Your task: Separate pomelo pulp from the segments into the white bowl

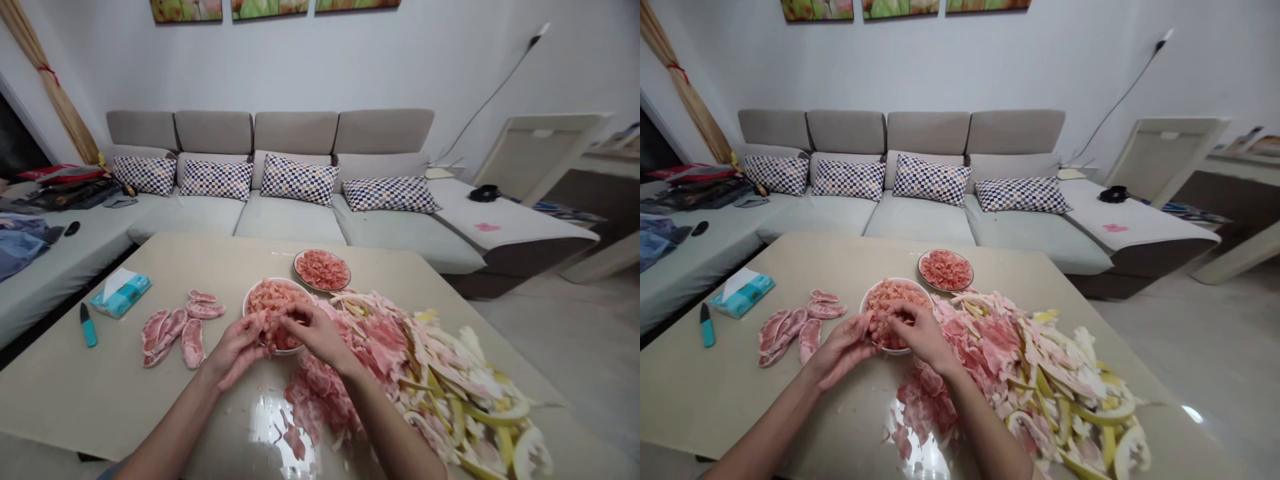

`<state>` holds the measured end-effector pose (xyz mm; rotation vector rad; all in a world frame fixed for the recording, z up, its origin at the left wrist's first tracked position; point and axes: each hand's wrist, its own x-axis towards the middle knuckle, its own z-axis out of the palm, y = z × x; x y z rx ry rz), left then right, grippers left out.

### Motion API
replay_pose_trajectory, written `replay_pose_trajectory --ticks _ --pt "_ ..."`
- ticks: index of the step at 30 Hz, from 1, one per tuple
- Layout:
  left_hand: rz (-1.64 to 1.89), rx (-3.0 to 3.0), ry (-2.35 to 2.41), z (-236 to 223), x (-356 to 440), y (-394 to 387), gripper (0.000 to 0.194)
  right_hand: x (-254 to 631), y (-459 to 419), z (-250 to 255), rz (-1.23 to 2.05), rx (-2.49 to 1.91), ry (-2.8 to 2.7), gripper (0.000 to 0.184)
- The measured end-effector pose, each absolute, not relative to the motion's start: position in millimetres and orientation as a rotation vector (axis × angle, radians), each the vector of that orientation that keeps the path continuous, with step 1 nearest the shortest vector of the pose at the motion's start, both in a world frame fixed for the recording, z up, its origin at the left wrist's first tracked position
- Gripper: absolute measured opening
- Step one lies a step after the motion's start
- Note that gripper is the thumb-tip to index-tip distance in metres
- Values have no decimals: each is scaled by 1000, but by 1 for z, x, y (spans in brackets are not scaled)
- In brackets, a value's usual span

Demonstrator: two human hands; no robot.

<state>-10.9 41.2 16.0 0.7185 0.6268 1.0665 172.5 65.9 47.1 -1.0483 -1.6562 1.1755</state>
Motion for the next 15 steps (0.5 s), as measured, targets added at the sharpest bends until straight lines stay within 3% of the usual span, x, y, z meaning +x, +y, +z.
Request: replay_pose_trajectory --ticks 8,15 --pt "1108 721 717 16 -3 41 30 173 69 42 1233 -1034 -1696 22" --pt "1275 673 828 13 0 47 26 178 81 28 1134 -1146 -1644 20"
